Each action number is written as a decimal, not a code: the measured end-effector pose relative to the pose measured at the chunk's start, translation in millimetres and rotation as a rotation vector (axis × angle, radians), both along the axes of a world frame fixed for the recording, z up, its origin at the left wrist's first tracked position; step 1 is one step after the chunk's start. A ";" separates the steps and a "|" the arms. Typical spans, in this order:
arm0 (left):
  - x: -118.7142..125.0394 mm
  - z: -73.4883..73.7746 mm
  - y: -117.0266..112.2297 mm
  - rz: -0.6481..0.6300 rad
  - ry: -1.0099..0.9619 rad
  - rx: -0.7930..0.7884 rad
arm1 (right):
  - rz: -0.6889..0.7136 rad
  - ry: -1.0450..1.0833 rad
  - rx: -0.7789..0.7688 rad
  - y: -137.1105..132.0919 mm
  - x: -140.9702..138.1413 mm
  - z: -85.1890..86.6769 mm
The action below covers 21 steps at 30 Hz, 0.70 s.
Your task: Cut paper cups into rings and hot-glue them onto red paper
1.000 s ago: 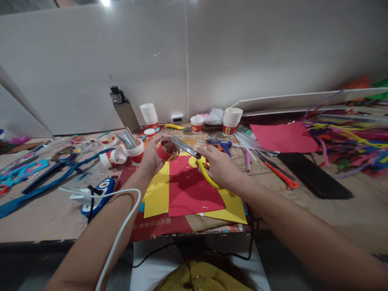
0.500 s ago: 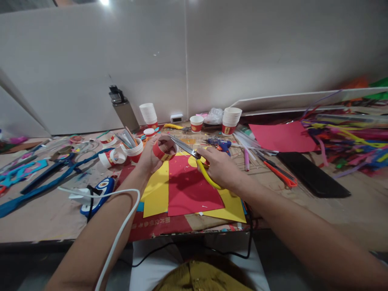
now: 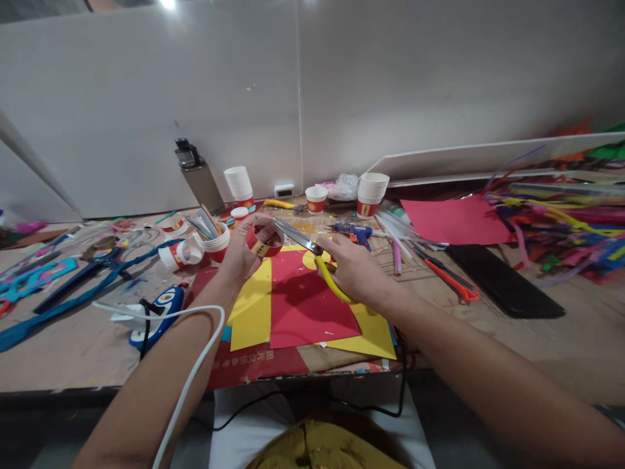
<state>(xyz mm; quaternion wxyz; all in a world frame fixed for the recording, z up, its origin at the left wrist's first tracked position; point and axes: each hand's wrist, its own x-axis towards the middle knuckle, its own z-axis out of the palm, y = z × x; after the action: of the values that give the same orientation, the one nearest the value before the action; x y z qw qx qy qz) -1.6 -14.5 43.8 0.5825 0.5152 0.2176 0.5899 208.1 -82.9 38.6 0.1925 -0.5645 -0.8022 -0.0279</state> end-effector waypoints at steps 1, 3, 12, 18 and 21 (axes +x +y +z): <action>0.3 -0.4 -0.4 -0.012 -0.001 0.002 | -0.007 -0.007 -0.001 -0.2 -0.3 0.1; 0.4 -0.7 -0.9 -0.018 -0.005 0.015 | -0.002 -0.010 -0.002 -0.5 -0.5 0.1; -1.3 2.3 -0.2 0.026 0.064 0.037 | 0.055 0.046 -0.005 -0.9 0.5 -0.6; -2.1 2.3 0.5 0.027 0.090 0.038 | 0.062 0.049 0.012 -0.2 0.5 -2.6; -2.4 2.3 0.7 0.016 0.072 0.014 | 0.065 0.041 0.007 -0.1 0.3 -1.9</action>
<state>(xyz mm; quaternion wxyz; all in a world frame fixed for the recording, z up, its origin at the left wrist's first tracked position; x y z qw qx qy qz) -4.0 -13.8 46.1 0.5659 0.5383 0.2386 0.5772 208.4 -83.0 36.8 0.2119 -0.5380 -0.8158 -0.0129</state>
